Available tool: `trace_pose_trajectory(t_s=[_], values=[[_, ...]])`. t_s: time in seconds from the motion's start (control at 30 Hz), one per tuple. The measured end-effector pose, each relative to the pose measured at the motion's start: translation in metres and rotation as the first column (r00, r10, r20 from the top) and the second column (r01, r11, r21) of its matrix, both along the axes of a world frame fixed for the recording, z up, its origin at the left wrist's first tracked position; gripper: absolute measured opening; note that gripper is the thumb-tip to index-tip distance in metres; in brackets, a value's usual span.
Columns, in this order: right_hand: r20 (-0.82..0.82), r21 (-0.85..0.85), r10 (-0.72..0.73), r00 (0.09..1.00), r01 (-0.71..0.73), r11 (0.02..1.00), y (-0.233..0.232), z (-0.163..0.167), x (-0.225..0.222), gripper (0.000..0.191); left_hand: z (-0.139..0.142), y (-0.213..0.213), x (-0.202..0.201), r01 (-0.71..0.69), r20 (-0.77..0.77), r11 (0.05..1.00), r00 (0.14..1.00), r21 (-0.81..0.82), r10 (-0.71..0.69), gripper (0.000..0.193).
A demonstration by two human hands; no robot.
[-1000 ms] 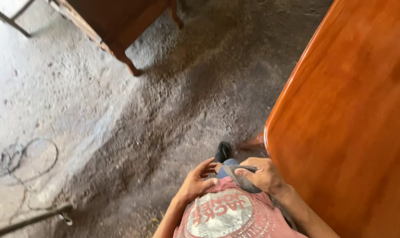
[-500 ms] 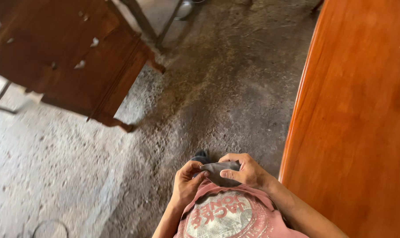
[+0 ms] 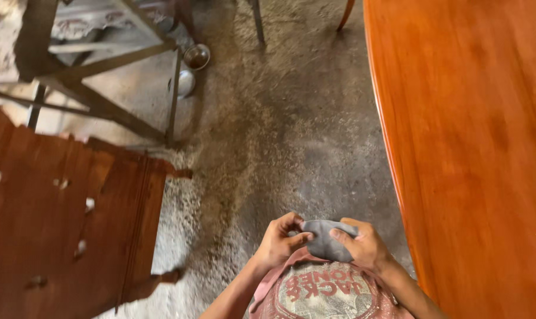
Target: The person kneels on the workshop floor and sands a glossy wooden table, rubbing an abrasive pad by hand along the table edge, apron, and carved legs. They work around the table, repositioning the pad and steadying the tabletop with the other hand while sanding different surfaces.
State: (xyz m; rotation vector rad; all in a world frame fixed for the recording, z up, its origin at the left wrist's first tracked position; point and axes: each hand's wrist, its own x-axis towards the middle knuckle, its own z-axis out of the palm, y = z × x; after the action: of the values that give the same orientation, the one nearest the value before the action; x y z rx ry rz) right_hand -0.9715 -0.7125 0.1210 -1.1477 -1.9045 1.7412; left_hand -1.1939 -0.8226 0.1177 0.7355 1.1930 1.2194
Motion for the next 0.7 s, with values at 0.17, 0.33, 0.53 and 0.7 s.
trace_pose_trajectory(t_s=[0.17,0.33,0.53,0.7], values=[[-0.153,-0.003,-0.052,0.987,0.052,0.999,0.066,0.006,-0.018,0.017,0.009,0.106,-0.037,0.138,-0.21,0.97,0.973,0.202,-0.094,0.01],[-0.067,-0.003,-0.078,0.995,0.078,0.997,0.173,0.001,-0.067,0.017,0.015,0.218,-0.09,0.272,-0.318,0.962,0.912,-0.006,-0.26,0.013],[-0.171,0.319,0.17,0.97,-0.109,0.942,0.348,0.013,-0.169,0.015,0.025,0.342,-0.177,0.112,-0.284,0.993,0.954,0.028,-0.099,0.045],[-0.18,0.565,0.446,0.877,-0.279,0.777,0.471,0.043,-0.257,0.014,0.011,0.423,-0.234,0.001,-0.047,1.0,0.999,0.007,-0.001,0.056]])
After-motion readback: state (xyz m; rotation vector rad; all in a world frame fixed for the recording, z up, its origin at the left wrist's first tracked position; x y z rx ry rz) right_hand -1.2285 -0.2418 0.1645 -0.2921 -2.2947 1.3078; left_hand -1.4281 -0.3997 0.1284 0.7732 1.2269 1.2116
